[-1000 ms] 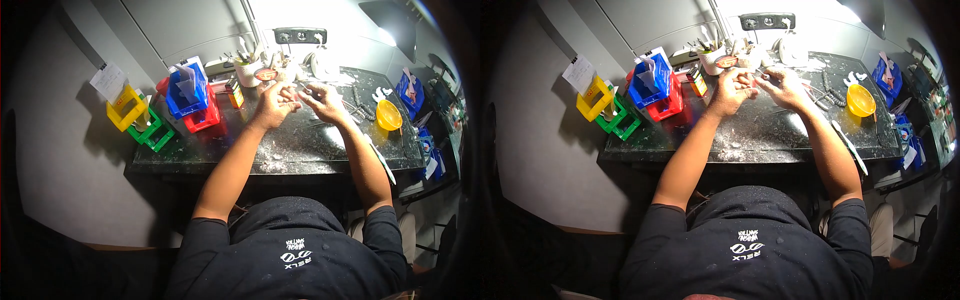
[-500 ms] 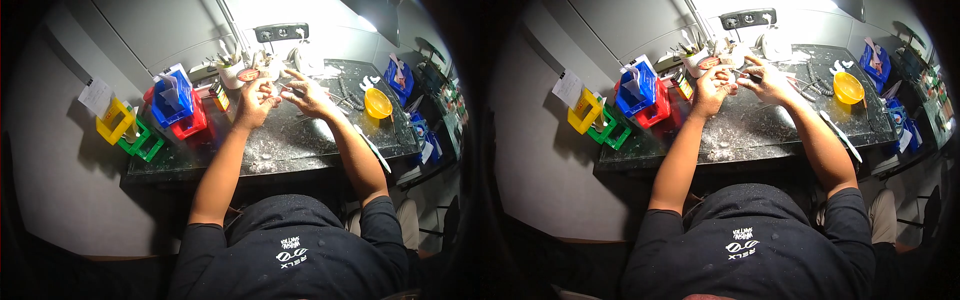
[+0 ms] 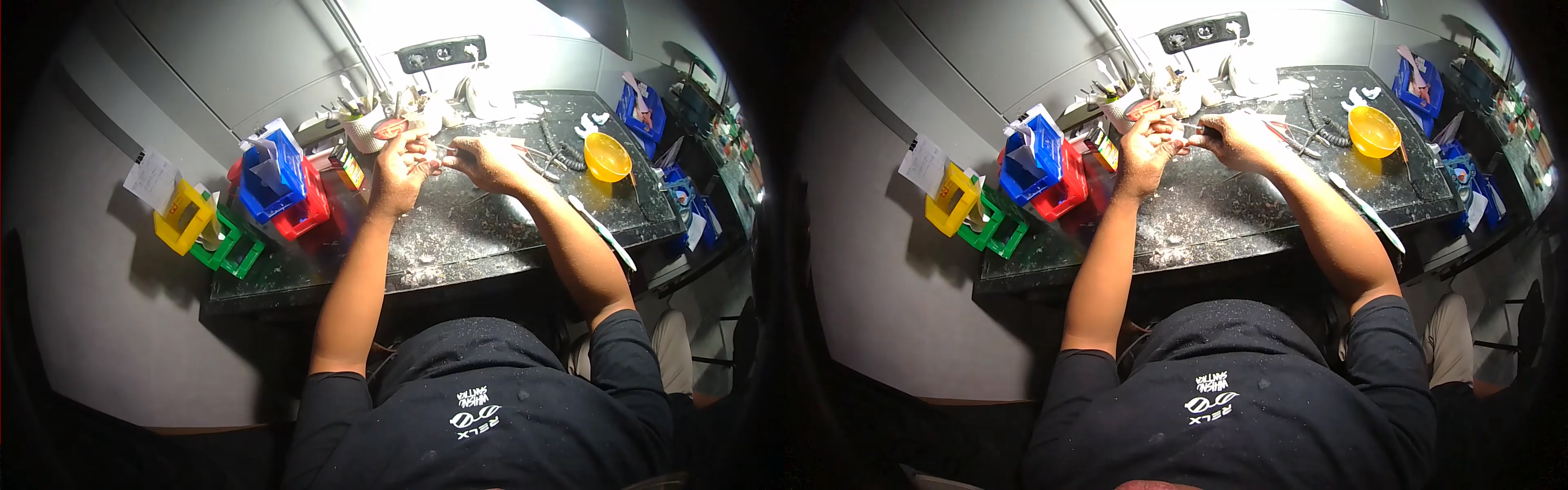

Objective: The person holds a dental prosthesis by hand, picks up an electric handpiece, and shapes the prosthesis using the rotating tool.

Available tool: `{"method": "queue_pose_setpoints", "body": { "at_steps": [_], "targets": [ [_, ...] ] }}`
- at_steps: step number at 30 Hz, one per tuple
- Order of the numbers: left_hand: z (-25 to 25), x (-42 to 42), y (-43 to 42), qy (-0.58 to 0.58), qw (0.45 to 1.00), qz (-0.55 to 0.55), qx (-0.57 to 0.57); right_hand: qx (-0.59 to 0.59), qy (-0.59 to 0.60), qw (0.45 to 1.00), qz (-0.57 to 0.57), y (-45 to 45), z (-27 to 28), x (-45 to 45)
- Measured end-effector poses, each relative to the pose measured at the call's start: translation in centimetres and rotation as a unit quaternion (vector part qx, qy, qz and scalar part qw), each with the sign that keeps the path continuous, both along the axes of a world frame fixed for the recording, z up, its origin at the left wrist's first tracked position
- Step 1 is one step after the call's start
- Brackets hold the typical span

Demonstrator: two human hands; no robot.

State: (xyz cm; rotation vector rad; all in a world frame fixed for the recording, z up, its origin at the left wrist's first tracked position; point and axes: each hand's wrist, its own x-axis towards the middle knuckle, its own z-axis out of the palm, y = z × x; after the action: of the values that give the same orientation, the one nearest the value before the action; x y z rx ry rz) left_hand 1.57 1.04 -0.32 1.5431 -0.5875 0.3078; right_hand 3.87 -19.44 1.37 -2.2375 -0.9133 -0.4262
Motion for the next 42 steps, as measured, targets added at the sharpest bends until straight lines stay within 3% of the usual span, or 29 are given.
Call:
{"method": "queue_pose_setpoints", "body": {
  "at_steps": [11, 27, 32, 42],
  "targets": [
    [-0.1, 0.1, 0.1, -0.002, 1.000, -0.026, -0.010, -0.044, 0.047, 0.997, -0.031, -0.1, 1.2, -0.8],
    [-0.3, 0.3, 0.2, -0.018, 1.000, -0.014, 0.013, -0.091, 0.042, 0.994, -0.032, -0.4, 1.4, -0.7],
    [0.1, -0.1, 0.1, 0.042, 0.998, -0.040, 0.023, -0.093, -0.002, 0.995, -0.040, -0.3, 0.5, -0.1],
    [-0.6, 0.6, 0.6, 0.028, 0.997, -0.071, 0.001, -0.130, 0.011, 0.990, -0.047, -0.3, 0.4, -0.1]
  ]
}}
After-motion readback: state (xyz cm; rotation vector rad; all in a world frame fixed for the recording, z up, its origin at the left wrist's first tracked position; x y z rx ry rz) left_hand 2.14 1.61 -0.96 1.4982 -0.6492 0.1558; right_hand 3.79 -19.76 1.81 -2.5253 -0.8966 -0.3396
